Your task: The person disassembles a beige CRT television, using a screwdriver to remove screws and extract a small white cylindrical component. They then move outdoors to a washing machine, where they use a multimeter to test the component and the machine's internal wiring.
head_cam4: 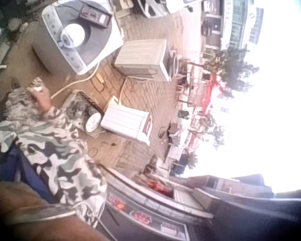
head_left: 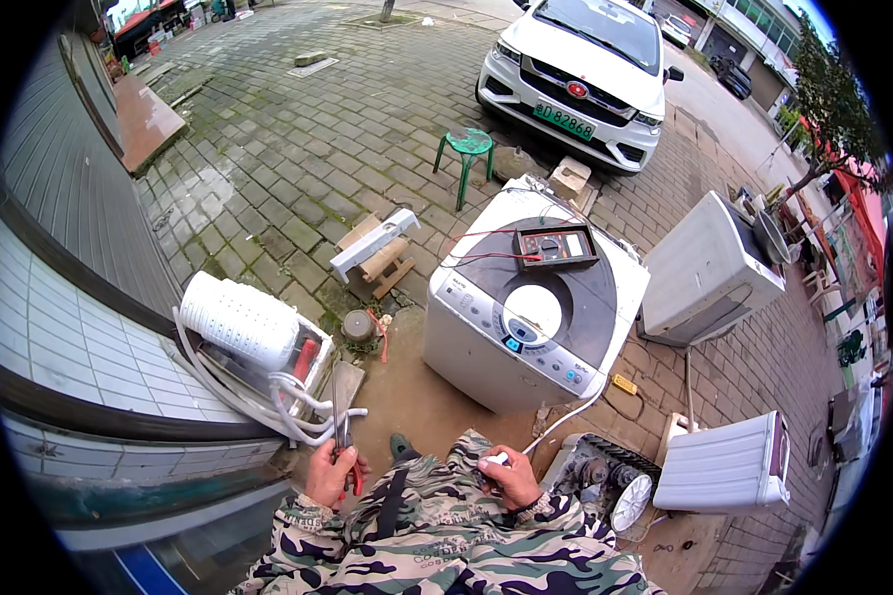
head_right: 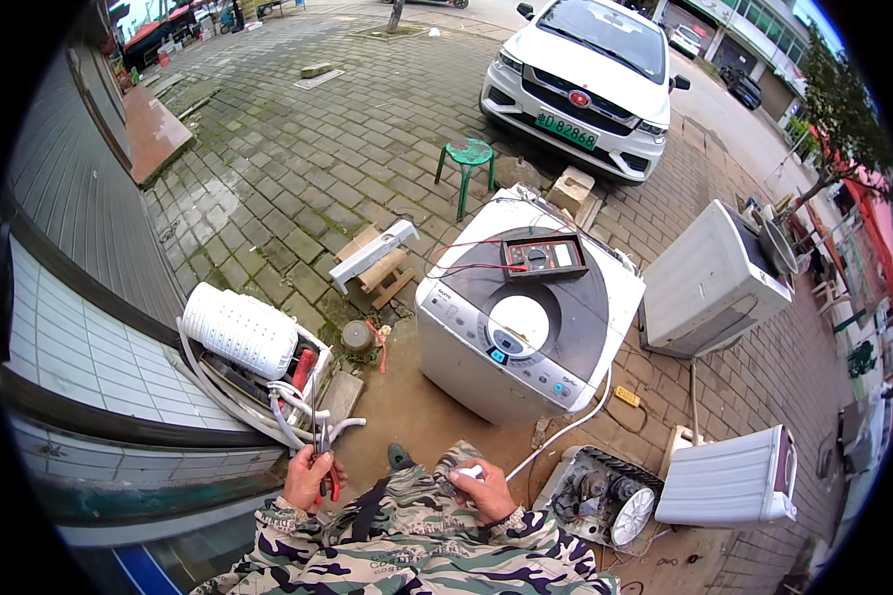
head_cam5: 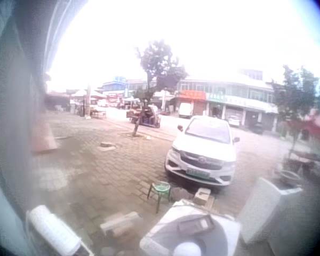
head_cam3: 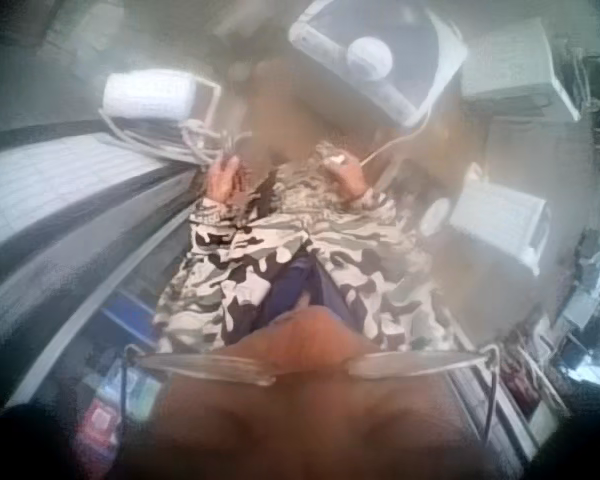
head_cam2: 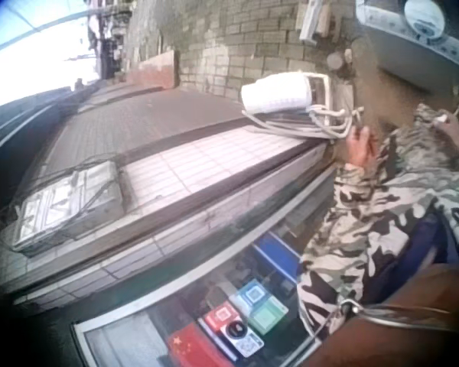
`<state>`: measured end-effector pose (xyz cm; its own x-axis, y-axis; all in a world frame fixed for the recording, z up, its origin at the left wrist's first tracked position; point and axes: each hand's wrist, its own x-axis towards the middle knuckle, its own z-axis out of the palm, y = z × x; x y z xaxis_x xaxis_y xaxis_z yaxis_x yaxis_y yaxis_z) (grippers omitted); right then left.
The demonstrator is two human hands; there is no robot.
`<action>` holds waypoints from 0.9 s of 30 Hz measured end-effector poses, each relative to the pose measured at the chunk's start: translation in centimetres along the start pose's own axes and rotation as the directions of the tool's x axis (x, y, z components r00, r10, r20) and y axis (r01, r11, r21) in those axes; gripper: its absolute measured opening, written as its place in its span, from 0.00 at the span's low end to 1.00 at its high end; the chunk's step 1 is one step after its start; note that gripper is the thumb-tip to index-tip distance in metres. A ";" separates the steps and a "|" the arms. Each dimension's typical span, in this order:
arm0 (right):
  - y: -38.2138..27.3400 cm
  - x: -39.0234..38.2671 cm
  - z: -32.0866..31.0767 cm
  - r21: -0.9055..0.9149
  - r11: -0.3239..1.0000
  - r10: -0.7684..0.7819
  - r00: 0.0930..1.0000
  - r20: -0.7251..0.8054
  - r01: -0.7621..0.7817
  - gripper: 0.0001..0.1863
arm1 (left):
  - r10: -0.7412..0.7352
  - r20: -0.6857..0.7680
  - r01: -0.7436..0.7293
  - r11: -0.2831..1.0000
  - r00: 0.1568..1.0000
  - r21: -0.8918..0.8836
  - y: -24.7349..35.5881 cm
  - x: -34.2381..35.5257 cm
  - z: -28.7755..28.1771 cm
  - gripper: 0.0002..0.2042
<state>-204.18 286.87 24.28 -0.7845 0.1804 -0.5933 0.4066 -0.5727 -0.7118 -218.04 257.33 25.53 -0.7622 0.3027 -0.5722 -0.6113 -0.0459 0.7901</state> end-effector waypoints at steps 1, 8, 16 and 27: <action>-0.7 1.2 0.5 0.008 1.000 -0.014 1.000 -0.007 0.014 0.11 | 0.005 0.011 -0.006 0.999 1.000 0.045 1.9 1.9 -0.5 0.10; -4.1 9.2 3.0 0.163 0.986 -0.010 0.977 -0.214 0.046 0.11 | -0.017 0.176 -0.007 0.990 0.984 0.138 8.9 15.8 0.2 0.09; -8.1 22.8 4.3 0.260 0.961 -0.014 0.957 -0.290 0.093 0.11 | -0.118 0.272 0.043 0.963 0.955 0.266 14.4 28.1 2.3 0.11; -17.5 30.6 5.1 0.231 0.932 -0.146 0.874 -0.463 0.278 0.15 | -0.232 0.427 0.005 0.883 0.874 0.469 24.4 42.4 12.7 0.12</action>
<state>-237.71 298.37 20.49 -0.5287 0.6113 -0.5889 0.0529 -0.6687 -0.7416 -262.58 281.18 23.30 -0.4340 0.6814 -0.5894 -0.4435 0.4079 0.7981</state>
